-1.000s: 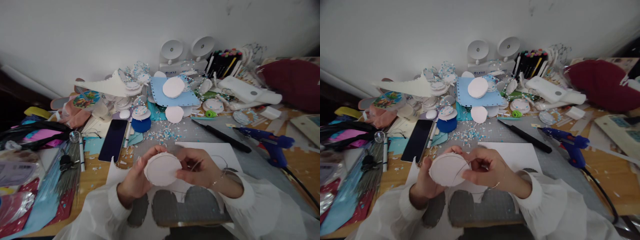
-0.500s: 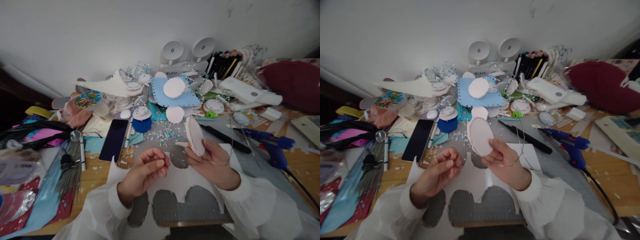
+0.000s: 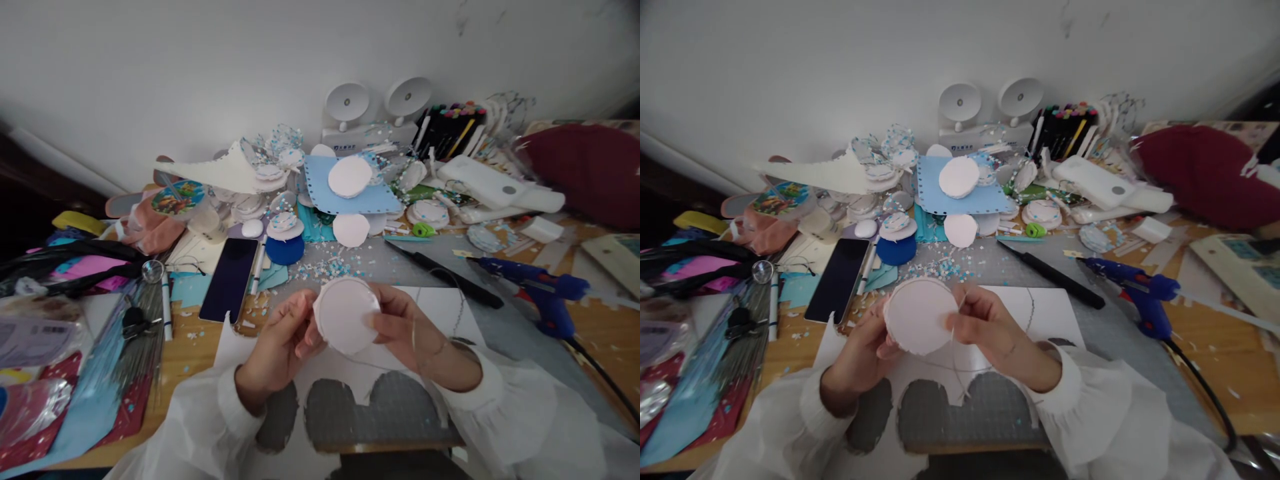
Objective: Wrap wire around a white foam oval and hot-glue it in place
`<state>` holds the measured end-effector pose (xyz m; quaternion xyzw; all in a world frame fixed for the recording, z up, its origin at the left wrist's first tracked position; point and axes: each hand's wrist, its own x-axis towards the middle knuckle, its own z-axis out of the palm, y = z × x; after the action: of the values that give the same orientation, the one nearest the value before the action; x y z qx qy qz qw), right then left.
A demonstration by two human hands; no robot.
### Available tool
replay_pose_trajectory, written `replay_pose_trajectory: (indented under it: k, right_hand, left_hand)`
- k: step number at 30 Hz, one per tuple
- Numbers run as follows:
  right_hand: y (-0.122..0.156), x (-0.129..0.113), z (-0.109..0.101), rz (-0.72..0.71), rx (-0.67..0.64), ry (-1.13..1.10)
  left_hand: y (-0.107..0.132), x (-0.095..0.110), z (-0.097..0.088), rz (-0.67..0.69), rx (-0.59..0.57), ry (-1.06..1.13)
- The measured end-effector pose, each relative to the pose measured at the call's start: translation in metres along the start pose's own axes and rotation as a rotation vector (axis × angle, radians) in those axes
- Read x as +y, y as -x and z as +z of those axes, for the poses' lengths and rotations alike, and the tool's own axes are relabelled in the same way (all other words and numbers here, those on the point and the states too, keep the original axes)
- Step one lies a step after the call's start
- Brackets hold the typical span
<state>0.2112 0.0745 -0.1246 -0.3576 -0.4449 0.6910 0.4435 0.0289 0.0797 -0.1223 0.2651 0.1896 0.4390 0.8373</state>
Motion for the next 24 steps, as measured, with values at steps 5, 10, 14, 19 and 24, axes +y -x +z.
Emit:
replay_pose_trajectory:
  k: [5,10,14,19,24]
  right_hand:
    - [0.002,0.005,0.002,-0.01,-0.047,-0.011]
    - [0.002,0.002,0.005,-0.071,-0.072,0.09]
    - [0.004,0.003,0.005,-0.052,-0.124,0.108]
    - [0.009,0.003,0.001,0.024,-0.365,-0.097]
    - [0.012,-0.006,0.003,0.024,-0.438,-0.023]
  left_hand:
    - [0.001,0.0,-0.001,-0.021,0.135,-0.041]
    - [0.008,-0.002,-0.003,0.124,0.183,-0.238]
    - [0.015,-0.005,-0.006,0.035,0.158,-0.548]
    - [0.018,0.001,-0.006,-0.125,0.001,-0.509]
    - [0.017,0.008,-0.003,-0.219,-0.125,-0.511]
